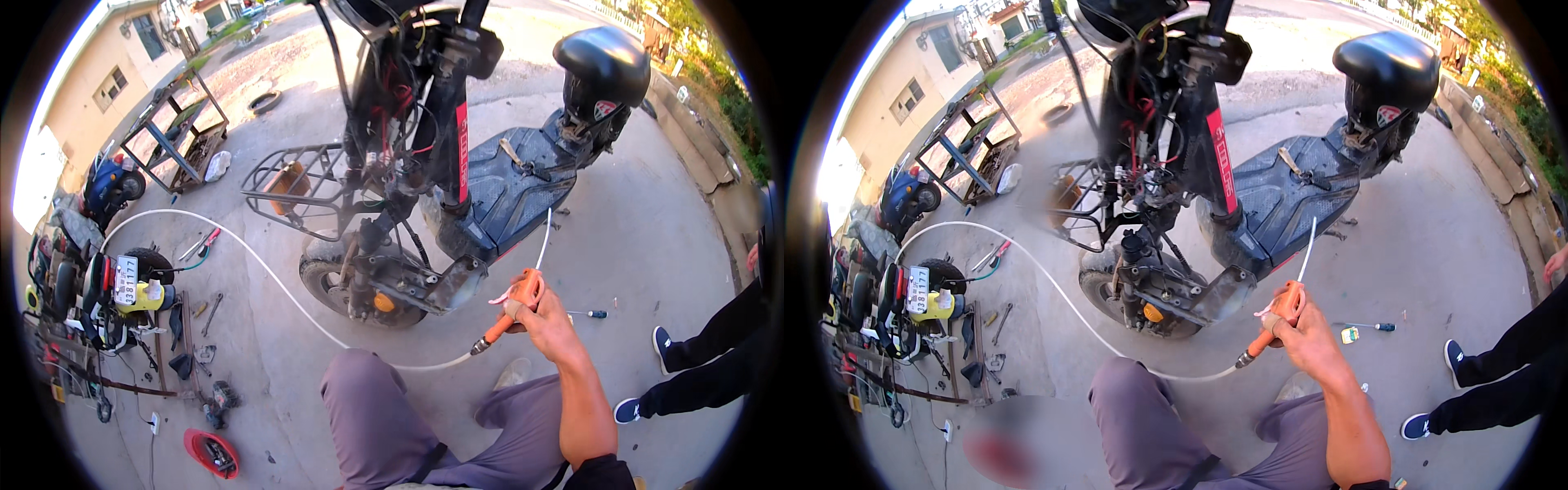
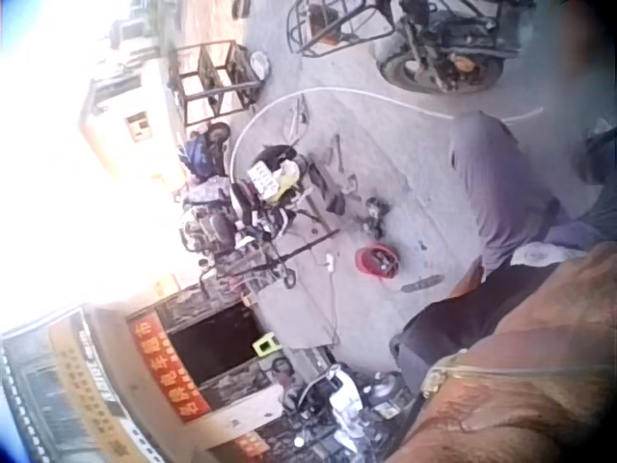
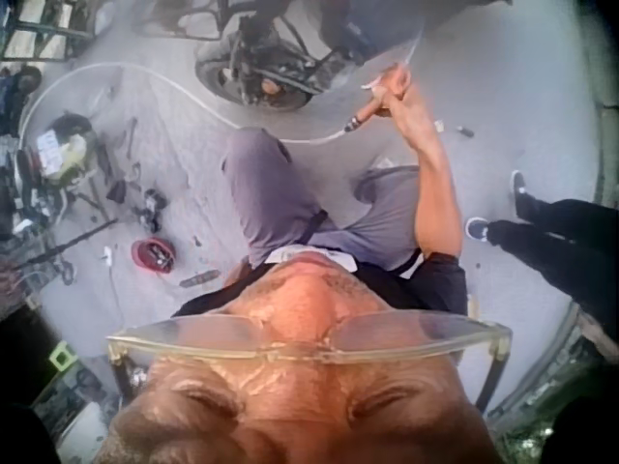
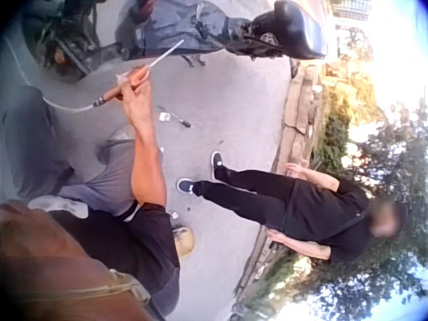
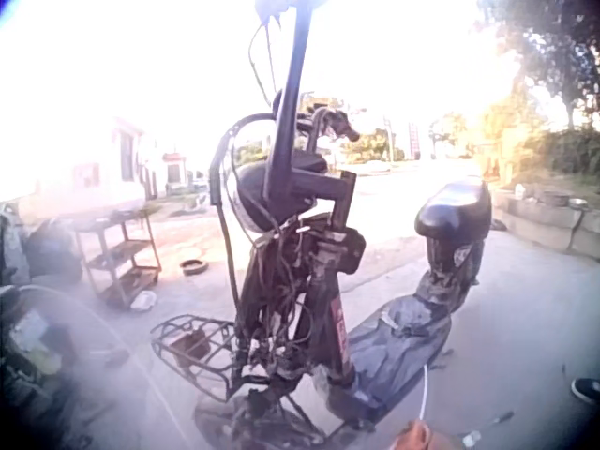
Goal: The person sits on the ground and uses a screwdriver to work on the exposed wiring of a scooter's front assembly. They connect wires and adjust components within the handlebar area.
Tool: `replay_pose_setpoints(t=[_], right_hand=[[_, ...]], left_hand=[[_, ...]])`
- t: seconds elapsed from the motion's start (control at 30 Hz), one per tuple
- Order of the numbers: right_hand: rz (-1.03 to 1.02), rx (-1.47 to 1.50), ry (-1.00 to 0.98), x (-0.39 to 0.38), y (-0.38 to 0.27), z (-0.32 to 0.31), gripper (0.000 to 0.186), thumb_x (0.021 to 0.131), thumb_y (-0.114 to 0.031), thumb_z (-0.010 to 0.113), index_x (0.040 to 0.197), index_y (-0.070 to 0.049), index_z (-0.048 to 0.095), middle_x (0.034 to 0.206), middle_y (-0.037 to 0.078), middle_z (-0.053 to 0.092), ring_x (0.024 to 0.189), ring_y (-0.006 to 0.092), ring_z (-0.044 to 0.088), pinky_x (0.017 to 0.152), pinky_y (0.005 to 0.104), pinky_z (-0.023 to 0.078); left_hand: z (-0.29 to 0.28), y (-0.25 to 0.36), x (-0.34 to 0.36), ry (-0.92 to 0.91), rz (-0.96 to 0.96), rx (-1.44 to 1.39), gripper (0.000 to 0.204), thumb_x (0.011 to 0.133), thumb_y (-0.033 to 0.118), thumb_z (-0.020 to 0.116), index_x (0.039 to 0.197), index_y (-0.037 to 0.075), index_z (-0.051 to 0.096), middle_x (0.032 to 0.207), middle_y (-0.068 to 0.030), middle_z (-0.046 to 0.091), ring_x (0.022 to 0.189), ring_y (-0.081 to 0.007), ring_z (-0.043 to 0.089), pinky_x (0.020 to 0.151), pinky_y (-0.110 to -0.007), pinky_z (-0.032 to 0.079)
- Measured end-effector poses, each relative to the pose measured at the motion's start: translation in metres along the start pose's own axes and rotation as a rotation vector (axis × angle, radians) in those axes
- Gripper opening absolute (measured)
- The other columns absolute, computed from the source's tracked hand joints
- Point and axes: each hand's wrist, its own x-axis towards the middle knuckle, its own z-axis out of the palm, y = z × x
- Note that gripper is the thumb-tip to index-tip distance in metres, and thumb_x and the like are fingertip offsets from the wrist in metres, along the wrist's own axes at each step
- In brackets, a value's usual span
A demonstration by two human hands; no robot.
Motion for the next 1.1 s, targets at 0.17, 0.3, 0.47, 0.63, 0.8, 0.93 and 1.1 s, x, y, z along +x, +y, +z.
replay_pose_setpoints(t=[0.17, 0.3, 0.47, 0.63, 0.8, 0.93, 1.1], right_hand=[[-0.062, -0.113, 0.075, 0.048, 0.017, -0.019, 0.040, 0.100, -0.009, 0.065, 0.135, 0.003, 0.049, 0.114, 0.011, 0.065, 0.107, 0.0194, 0.074, 0.097, 0.0377, 0.056], [-0.178, -0.199, 0.142, 0.106, 0.042, -0.037, 0.043, 0.099, -0.006, 0.062, 0.141, 0.004, 0.052, 0.114, 0.010, 0.068, 0.108, 0.0181, 0.074, 0.096, 0.0361, 0.056], [-0.227, -0.116, 0.295, 0.173, 0.055, -0.061, 0.052, 0.099, -0.005, 0.062, 0.150, 0.004, 0.054, 0.113, 0.007, 0.070, 0.102, 0.0167, 0.072, 0.095, 0.0335, 0.055], [-0.149, -0.210, 0.196, 0.200, 0.057, -0.046, 0.059, 0.095, -0.013, 0.073, 0.148, 0.006, 0.055, 0.113, 0.009, 0.071, 0.100, 0.0158, 0.069, 0.092, 0.0329, 0.055], [-0.105, -0.335, 0.253, 0.210, 0.074, -0.076, 0.082, 0.089, -0.031, 0.086, 0.154, 0.004, 0.051, 0.131, 0.014, 0.070, 0.109, 0.0206, 0.069, 0.088, 0.0362, 0.055], [-0.161, -0.219, 0.487, 0.187, 0.074, -0.088, 0.093, 0.088, -0.037, 0.089, 0.159, 0.005, 0.046, 0.147, 0.021, 0.061, 0.120, 0.0270, 0.066, 0.097, 0.0407, 0.055], [-0.542, 0.149, 0.631, 0.165, 0.062, -0.093, 0.046, 0.101, -0.021, 0.079, 0.138, 0.001, 0.064, 0.108, 0.007, 0.068, 0.085, 0.0103, 0.065, 0.073, 0.0263, 0.053]], left_hand=[[0.062, 0.062, -0.020, 0.085, 0.005, -0.211, 0.031, 0.112, 0.023, 0.055, 0.092, 0.001, 0.062, 0.068, -0.0045, 0.060, 0.059, -0.0179, 0.058, 0.058, -0.037, 0.051], [0.082, 0.095, -0.028, 0.109, 0.006, -0.314, 0.031, 0.112, 0.023, 0.054, 0.092, 0.000, 0.062, 0.068, -0.0044, 0.060, 0.059, -0.0178, 0.058, 0.058, -0.037, 0.050], [0.084, 0.109, -0.031, 0.136, -0.019, -0.365, 0.031, 0.112, 0.023, 0.054, 0.093, 0.000, 0.062, 0.068, -0.0043, 0.059, 0.060, -0.0176, 0.058, 0.058, -0.037, 0.050], [0.107, 0.088, -0.047, 0.175, -0.026, -0.438, 0.031, 0.113, 0.023, 0.054, 0.094, 0.000, 0.062, 0.069, -0.0041, 0.059, 0.060, -0.0175, 0.057, 0.058, -0.037, 0.050], [0.135, 0.054, -0.062, 0.242, 0.007, -0.485, 0.030, 0.113, 0.023, 0.054, 0.095, 0.000, 0.063, 0.069, -0.0040, 0.059, 0.060, -0.0173, 0.057, 0.058, -0.037, 0.050], [0.145, 0.047, -0.061, 0.317, 0.059, -0.529, 0.030, 0.113, 0.023, 0.053, 0.096, 0.000, 0.063, 0.069, -0.0039, 0.059, 0.060, -0.0172, 0.056, 0.058, -0.038, 0.050], [0.150, 0.035, -0.062, 0.499, 0.113, -0.653, 0.030, 0.113, 0.023, 0.053, 0.097, 0.000, 0.063, 0.070, -0.0037, 0.059, 0.060, -0.0170, 0.056, 0.059, -0.038, 0.049]])
